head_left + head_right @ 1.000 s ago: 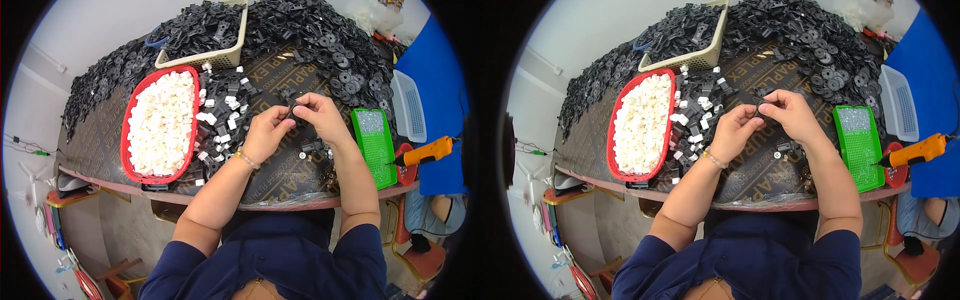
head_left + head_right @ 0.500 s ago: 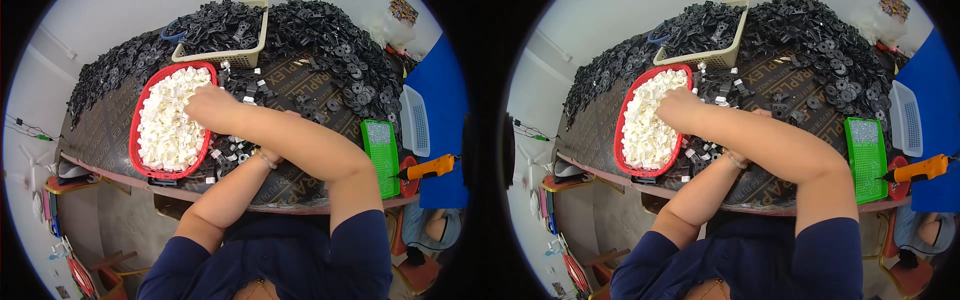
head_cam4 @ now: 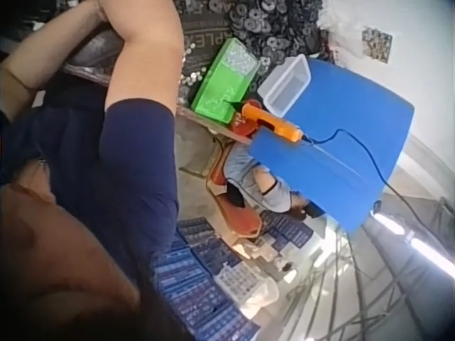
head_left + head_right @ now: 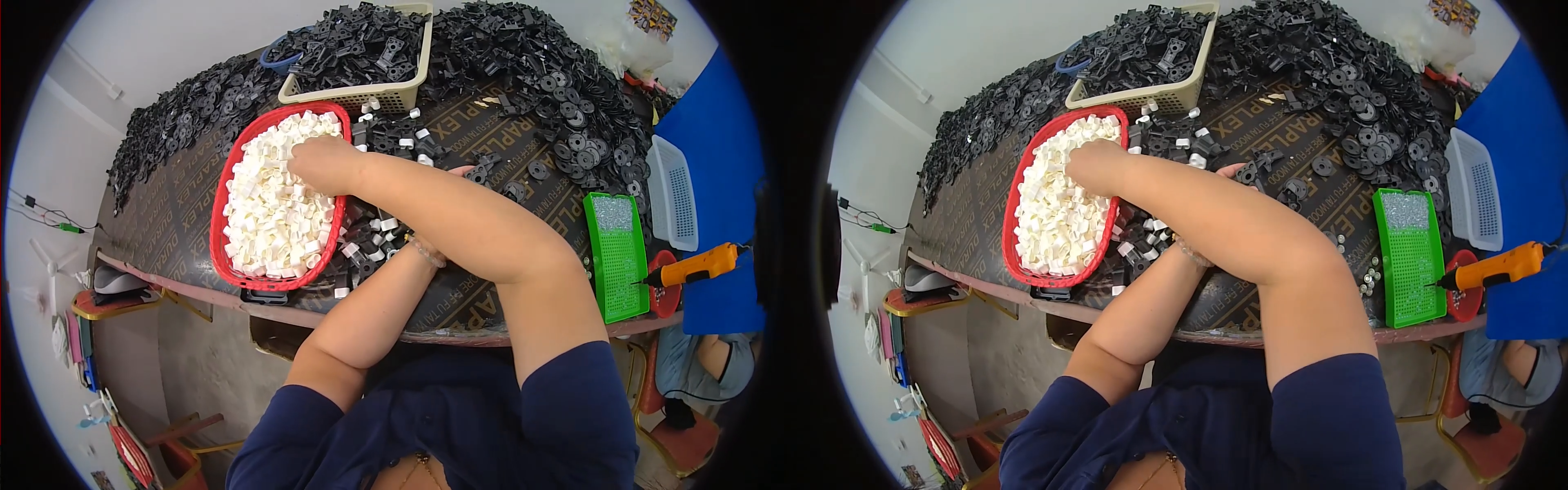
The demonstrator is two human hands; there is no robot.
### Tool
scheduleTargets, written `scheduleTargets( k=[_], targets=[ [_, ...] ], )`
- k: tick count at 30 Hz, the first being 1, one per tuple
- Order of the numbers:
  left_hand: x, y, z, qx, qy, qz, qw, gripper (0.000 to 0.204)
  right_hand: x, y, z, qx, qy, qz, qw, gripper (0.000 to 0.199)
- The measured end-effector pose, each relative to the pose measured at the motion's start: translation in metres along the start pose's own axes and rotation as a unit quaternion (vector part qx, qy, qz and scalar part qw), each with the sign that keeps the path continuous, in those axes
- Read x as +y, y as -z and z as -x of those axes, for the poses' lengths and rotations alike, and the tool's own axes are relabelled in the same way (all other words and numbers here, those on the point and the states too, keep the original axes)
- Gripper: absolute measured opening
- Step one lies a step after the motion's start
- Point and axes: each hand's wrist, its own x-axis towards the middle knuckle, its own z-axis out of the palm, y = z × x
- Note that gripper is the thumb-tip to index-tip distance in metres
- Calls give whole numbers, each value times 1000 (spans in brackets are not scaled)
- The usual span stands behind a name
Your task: Assembling small black and white plastic components by hand at a factory workbench.
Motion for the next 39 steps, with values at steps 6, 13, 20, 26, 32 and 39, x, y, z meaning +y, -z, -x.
scheduleTargets(
  k=[6, 13, 20, 26, 32, 39],
  targets=[
    [6, -8, 18, -16, -58, -86, 995, 49, -12, 78, 92, 211, -32, -332, 919, 23],
    [19, -24, 10, 63, -92, 42, 993, 49, 24, 83, 243, 391, -234, -422, 784, 29],
    [20, -28, 13, 43, -112, -8, 993, 63, 21, 38, 280, 356, -345, -607, 621, 25],
    [12, -29, 13, 48, -189, -96, 976, 53, 19, 32, 283, 374, -336, -628, 594, 23],
    [6, -23, 13, 28, -109, -41, 993, 55, 15, 28, 288, 381, -313, -613, 617, 28],
    [12, -39, 21, 4, 6, 101, 995, 40, 24, 42, 280, 319, -278, -637, 645, 75]
  ],
)
